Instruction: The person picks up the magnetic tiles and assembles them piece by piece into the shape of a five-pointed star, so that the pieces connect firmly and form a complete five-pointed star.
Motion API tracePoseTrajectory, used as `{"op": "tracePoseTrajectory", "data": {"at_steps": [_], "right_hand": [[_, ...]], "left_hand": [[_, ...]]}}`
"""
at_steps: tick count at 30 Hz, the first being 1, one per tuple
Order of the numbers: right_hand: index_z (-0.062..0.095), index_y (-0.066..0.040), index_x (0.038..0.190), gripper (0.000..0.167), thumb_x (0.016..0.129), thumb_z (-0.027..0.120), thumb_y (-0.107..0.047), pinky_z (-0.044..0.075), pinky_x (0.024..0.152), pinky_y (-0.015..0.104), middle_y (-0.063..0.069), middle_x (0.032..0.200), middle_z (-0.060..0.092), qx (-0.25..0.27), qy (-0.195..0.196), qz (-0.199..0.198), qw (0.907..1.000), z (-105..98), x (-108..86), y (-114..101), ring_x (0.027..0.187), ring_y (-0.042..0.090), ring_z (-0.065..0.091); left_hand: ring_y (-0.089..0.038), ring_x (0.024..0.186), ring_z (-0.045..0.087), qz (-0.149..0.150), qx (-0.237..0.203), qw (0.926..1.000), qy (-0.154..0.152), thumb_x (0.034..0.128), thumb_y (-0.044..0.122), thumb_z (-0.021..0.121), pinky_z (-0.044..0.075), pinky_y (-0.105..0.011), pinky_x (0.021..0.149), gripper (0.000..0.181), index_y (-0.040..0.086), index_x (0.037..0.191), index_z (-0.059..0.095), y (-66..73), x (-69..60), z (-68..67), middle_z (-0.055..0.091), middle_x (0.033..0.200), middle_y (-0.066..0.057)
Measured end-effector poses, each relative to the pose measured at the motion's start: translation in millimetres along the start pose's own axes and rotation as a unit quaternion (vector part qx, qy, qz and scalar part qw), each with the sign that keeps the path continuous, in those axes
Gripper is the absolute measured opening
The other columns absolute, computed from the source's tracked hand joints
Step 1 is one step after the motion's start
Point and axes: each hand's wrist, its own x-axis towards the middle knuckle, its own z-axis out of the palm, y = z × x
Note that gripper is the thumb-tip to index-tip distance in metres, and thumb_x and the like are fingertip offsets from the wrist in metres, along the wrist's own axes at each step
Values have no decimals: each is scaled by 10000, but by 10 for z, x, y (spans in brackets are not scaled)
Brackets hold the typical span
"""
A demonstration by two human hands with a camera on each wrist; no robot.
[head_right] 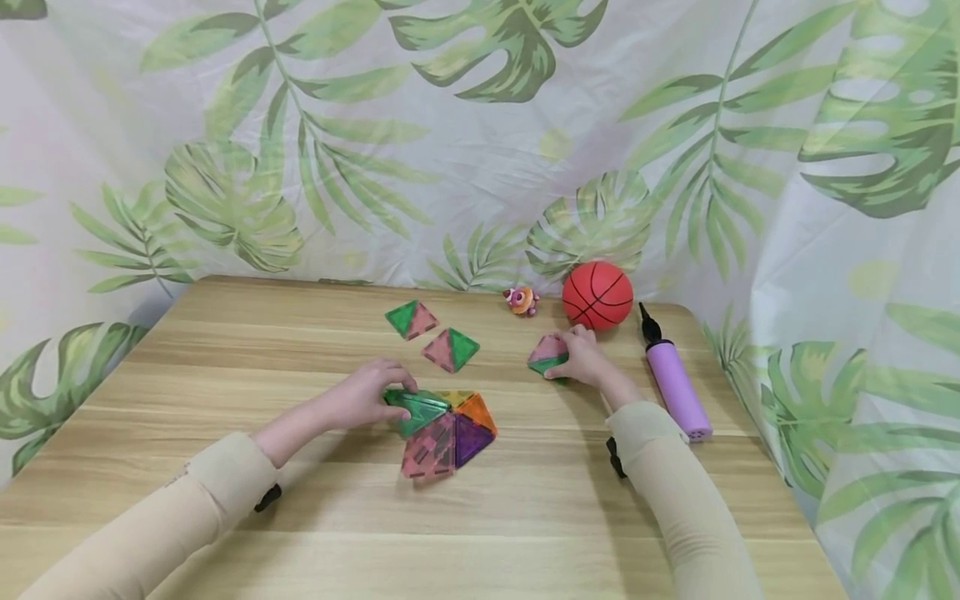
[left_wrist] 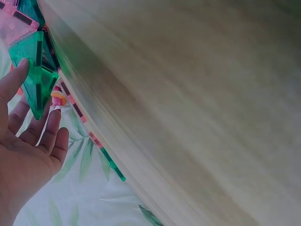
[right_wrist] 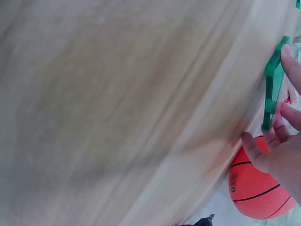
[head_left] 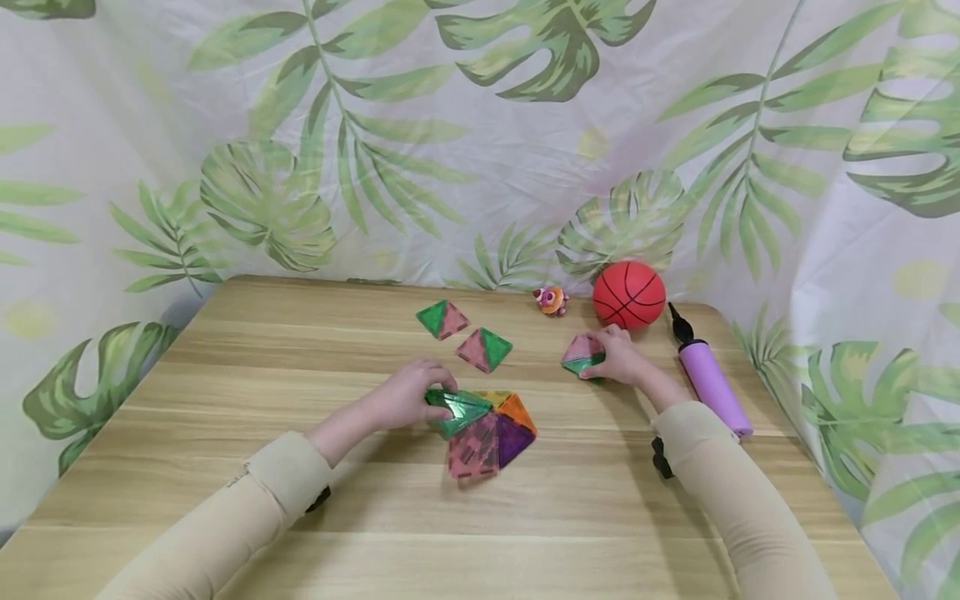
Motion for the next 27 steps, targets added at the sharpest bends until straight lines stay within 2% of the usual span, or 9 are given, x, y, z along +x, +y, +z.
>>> {"op": "tracePoseTrajectory", "data": {"at_steps": [4,8,11,14,17,20,27], "right_hand": [[433,46,1344,825,711,834,-296,368,959,495,233,1188,412,117,-68,128,9998,-34,-3,-45,1091,354,358],[386,6,1328,800,730,820,-301,379,993,515,274,1257,452,408,-229,217,9987,-59,-23,-55,1148,370,454],[374,-23,1337,714,793,770,-262,375,999,529,287,1277,481,627,-262,149,9976,-66,-38,-41,1179,390,474],[405,-38,1338,547,880,673,-174,427,924,482,261,1193,530,920,-140,76,9956,-62,-43,-16,1097,354,513],[446,-49,1332,428,928,581,-85,501,764,396,219,1097,545,1410,-58,133,9899,-65,-44,-15,945,281,546],[461,-58,1337,410,939,554,-61,527,670,344,210,1089,546,1997,-92,267,9794,-80,-41,-53,872,225,556],[465,-77,1350,455,924,610,-137,535,765,348,221,1167,605,2745,-239,212,9611,-185,-53,-363,941,205,611]], "left_hand": [[-209,1064,530,85,27,10000,-15,739,298,796,439,-403,942,344,153,1024,669,-26,19,-1,639,1042,27],[-203,1043,534,112,-30,9999,-53,742,295,797,444,-397,927,335,146,1015,673,-30,22,-10,639,1030,22],[-197,1026,544,136,-116,9998,-71,744,291,797,448,-392,915,330,141,1011,673,-34,24,-8,639,1022,19],[-185,1023,548,136,-197,9997,-91,744,295,797,445,-386,920,332,149,1014,672,-40,35,5,635,1025,28],[-183,1036,553,165,-278,9994,-106,743,297,796,437,-396,939,337,158,1023,669,-40,56,18,631,1038,36],[-185,1048,555,198,-325,9992,-138,747,294,793,429,-404,955,329,163,1022,668,-30,77,18,632,1042,41],[-235,1036,594,142,-809,9963,-269,840,222,719,471,-429,917,275,63,1056,656,39,198,-90,659,1042,-55]]}}
